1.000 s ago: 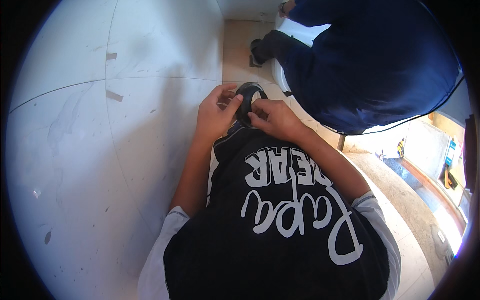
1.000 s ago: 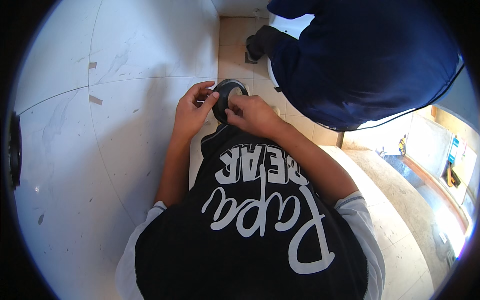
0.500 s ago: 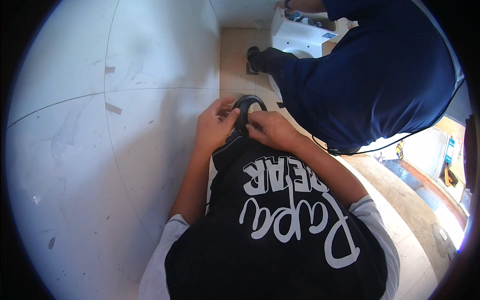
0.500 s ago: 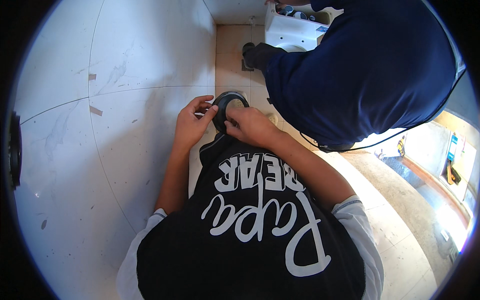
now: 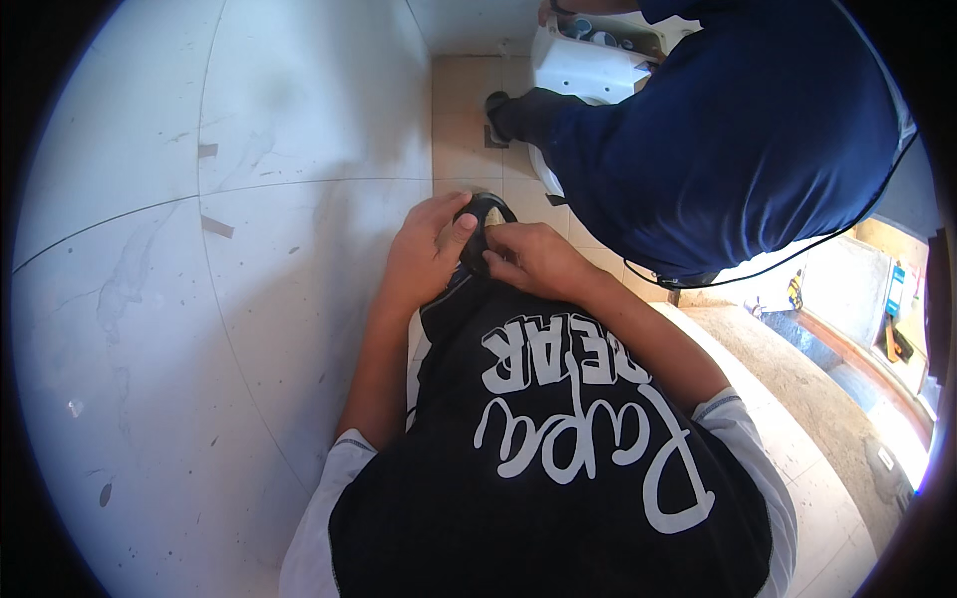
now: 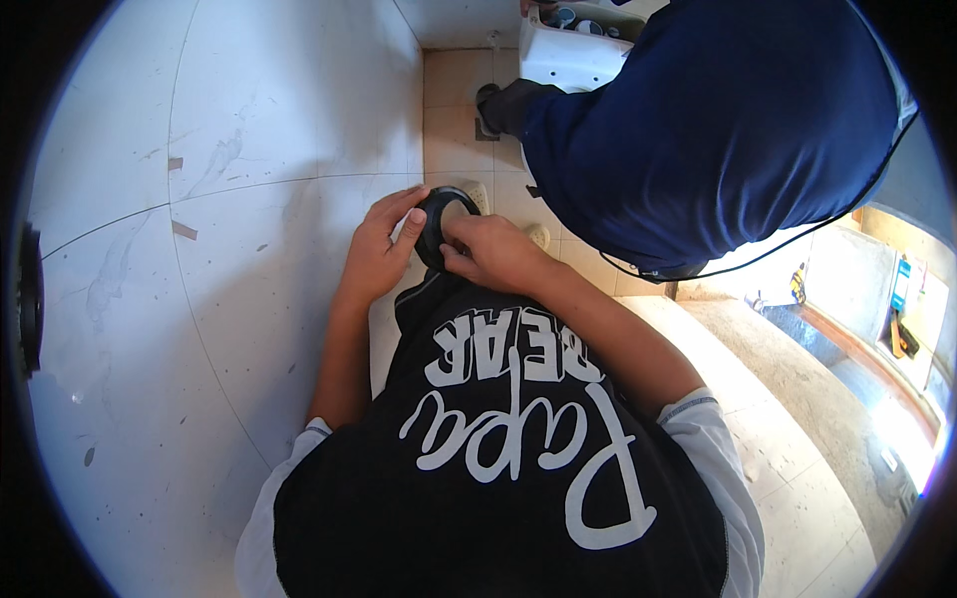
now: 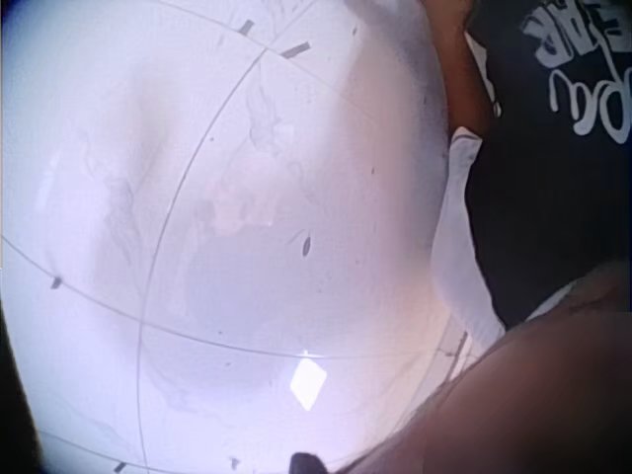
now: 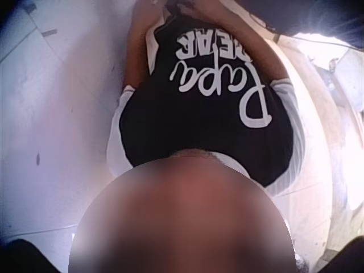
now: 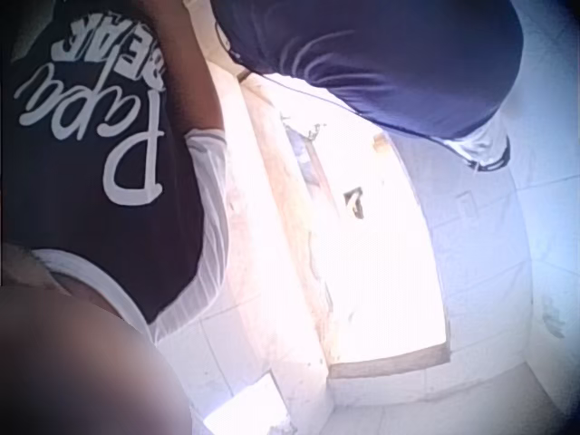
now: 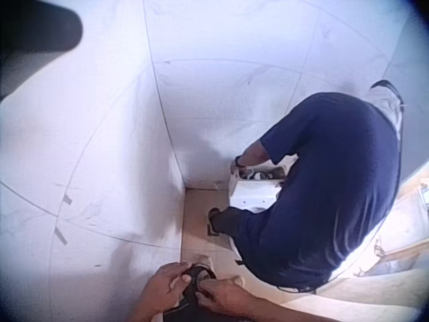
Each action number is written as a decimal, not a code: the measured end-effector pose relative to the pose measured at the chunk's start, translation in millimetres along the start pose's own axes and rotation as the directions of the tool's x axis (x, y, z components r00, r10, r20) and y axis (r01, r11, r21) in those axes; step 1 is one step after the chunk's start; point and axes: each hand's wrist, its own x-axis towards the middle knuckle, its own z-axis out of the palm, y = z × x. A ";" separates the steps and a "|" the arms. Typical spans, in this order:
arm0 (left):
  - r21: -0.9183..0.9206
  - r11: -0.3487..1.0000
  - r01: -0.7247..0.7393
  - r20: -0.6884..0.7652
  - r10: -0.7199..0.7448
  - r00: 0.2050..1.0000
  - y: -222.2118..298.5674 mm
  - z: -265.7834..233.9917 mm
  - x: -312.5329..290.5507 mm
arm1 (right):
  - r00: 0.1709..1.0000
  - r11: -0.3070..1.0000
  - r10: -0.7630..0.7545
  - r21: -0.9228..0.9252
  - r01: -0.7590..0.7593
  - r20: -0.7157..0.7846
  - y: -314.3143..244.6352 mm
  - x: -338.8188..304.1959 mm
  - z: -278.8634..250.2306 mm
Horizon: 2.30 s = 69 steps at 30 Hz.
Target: The person carries a white ceramic toilet bowl into a tiled bathroom and positions it over the floor flange. They then kneel to align the bowl with the wall and floor connections while another person works nearby.
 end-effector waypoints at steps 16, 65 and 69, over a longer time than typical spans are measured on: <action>-0.105 0.991 0.084 0.017 -0.083 0.996 -1.5 8.5 -4.0 | 1.000 1.000 0.012 0.013 -0.012 -0.026 3.3 -1.1 -3.6; -0.133 0.955 0.267 0.084 -0.258 0.963 -20.7 7.8 -8.9 | 0.957 0.973 0.198 0.164 -0.165 -0.214 42.5 -6.1 -7.8; -0.050 0.938 0.343 0.129 -0.334 0.934 -54.0 16.0 -5.6 | 0.891 0.769 0.393 0.612 -0.184 -0.226 75.6 2.6 -16.0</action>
